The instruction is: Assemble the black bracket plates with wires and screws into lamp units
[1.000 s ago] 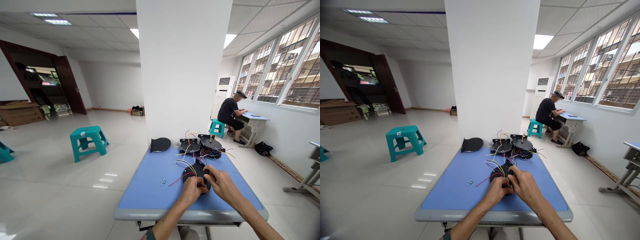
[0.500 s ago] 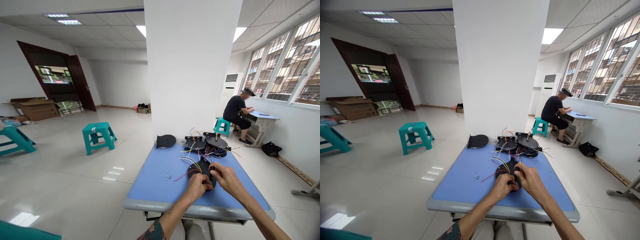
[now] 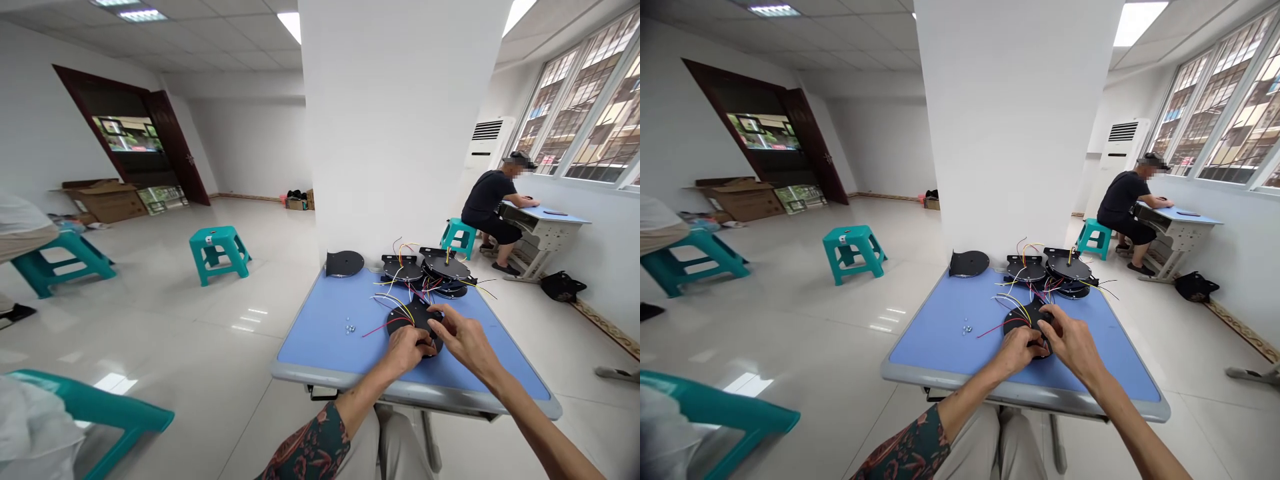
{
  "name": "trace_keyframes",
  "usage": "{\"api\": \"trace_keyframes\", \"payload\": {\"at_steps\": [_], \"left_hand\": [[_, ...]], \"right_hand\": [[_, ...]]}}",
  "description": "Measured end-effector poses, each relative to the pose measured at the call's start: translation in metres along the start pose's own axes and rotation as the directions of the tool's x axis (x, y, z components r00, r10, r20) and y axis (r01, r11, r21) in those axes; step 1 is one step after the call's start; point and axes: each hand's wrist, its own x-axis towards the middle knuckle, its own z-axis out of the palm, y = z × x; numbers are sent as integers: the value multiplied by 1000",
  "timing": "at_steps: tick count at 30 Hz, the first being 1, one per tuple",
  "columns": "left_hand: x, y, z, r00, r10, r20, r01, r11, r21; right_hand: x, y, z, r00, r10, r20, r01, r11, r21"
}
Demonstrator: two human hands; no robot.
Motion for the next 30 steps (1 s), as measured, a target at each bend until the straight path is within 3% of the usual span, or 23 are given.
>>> {"api": "trace_keyframes", "payload": {"at_steps": [3, 8, 13, 16, 18, 21, 23, 25, 27, 28, 30], "left_hand": [[0, -1, 1, 1000, 2, -8, -2, 1000, -2], [-1, -3, 2, 999, 6, -32, -6, 1000, 0], [1, -7, 6, 998, 36, -46, -37, 999, -32], [3, -7, 11, 997, 36, -61, -42, 994, -105], [1, -9, 8, 997, 45, -62, -60, 965, -256], [-8, -19, -18, 984, 67, -162, -136, 878, -459], [-17, -35, -50, 950, 23, -312, -170, 876, -451], [-26, -57, -86, 893, -113, -435, -65, 925, -374], [-34, -80, -116, 843, -212, -494, 132, 972, -193], [-37, -90, -127, 846, -228, -482, 210, 973, -90], [-40, -106, -138, 892, -211, -399, 249, 967, 45]], "right_hand": [[3, 0, -6, 998, 7, 56, -9, 999, 40], [-3, -1, 6, 989, 72, -131, -75, 997, -19], [-9, -6, 22, 929, 112, -352, -142, 988, -60], [-11, -8, 25, 914, 130, -385, -146, 989, -11], [-14, -8, 21, 917, 157, -365, -142, 987, 69], [-20, -6, 9, 896, 251, -366, -149, 947, 285], [-21, -3, 0, 871, 329, -366, -132, 873, 469], [-18, 2, -6, 852, 396, -343, -93, 758, 645], [-12, 9, -9, 830, 468, -303, -69, 625, 778], [-9, 12, -8, 817, 503, -282, -65, 566, 822], [-4, 17, -5, 792, 558, -247, -69, 484, 873]]}}
